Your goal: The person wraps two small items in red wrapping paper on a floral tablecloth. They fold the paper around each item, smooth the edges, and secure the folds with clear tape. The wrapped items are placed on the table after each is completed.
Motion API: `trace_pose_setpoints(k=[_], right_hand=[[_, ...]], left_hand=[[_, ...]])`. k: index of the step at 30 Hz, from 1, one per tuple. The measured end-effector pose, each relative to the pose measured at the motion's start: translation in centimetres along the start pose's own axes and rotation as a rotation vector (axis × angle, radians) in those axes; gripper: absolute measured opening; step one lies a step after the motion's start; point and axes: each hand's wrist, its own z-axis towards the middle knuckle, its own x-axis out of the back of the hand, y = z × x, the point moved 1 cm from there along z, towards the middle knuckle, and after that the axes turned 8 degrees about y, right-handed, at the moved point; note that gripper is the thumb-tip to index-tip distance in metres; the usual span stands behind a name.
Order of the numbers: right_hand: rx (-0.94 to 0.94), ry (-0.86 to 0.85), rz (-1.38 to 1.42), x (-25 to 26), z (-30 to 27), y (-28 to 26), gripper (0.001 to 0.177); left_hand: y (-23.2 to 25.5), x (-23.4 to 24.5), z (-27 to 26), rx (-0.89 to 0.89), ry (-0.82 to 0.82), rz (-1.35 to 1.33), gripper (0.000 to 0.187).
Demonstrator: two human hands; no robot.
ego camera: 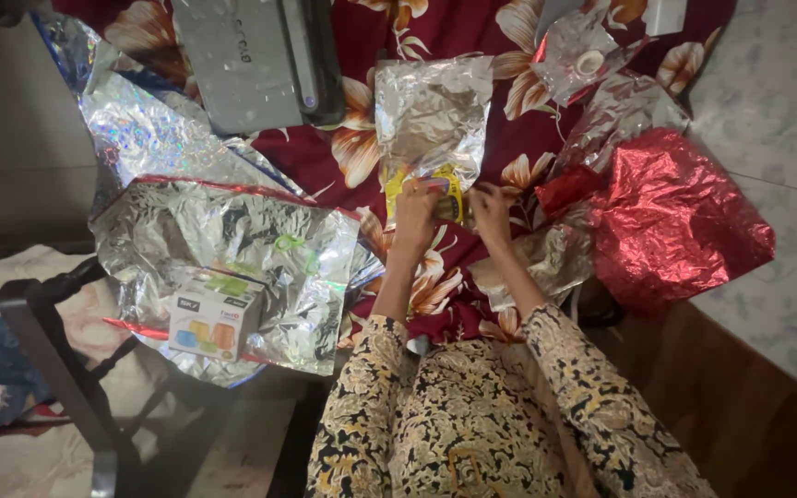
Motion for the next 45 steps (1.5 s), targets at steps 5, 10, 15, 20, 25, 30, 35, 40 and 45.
trace_pose_setpoints(k=[5, 10, 15, 20, 25, 30, 35, 40, 45], right_hand=[[0.384, -0.07, -0.068, 0.4, -3.0, -2.6, 0.044], [0.446, -0.053, -0.126, 0.5, -3.9, -4.2, 0.046], [0.355, -0.071, -0.146, 0.5, -3.4, -4.6, 0.047], [0.398, -0.043, -0.186, 0.5, -3.6, -4.1, 0.045], [0.334, 0.003, -0.213, 0.2, -3.8, -4.2, 0.045], [0.319, 0.028, -0.271, 0.1, -4.2, -4.3, 0.047], [0.293, 0.041, -0.293, 0.1, -4.1, -4.2, 0.048], [0.335, 0.013, -0.236, 0.2, -4.0, -4.2, 0.047], [0.263, 0.007, -0.247, 0.6, -4.5, -4.4, 0.05]], left_hand=[[-0.2, -0.1, -1.5, -0.009, 0.087, -0.154, 0.025], [-4.6, 0.5, -6.5, 0.372, 0.452, -0.259, 0.031], [-8.6, -1.7, -8.5, 0.509, 0.5, -0.175, 0.033], [-9.3, -4.3, -7.4, 0.688, 0.412, -0.368, 0.024], [-7.4, -3.8, -6.9, 0.492, 0.388, -0.278, 0.016], [-4.5, -4.0, -8.2, 0.56, 0.428, -0.381, 0.031], [-4.3, -4.6, -8.6, 0.439, 0.541, -0.452, 0.042], [-5.2, -2.8, -8.4, 0.532, 0.361, -0.445, 0.036], [-2.1, 1.8, -8.5, 0.671, 0.38, -0.422, 0.034]])
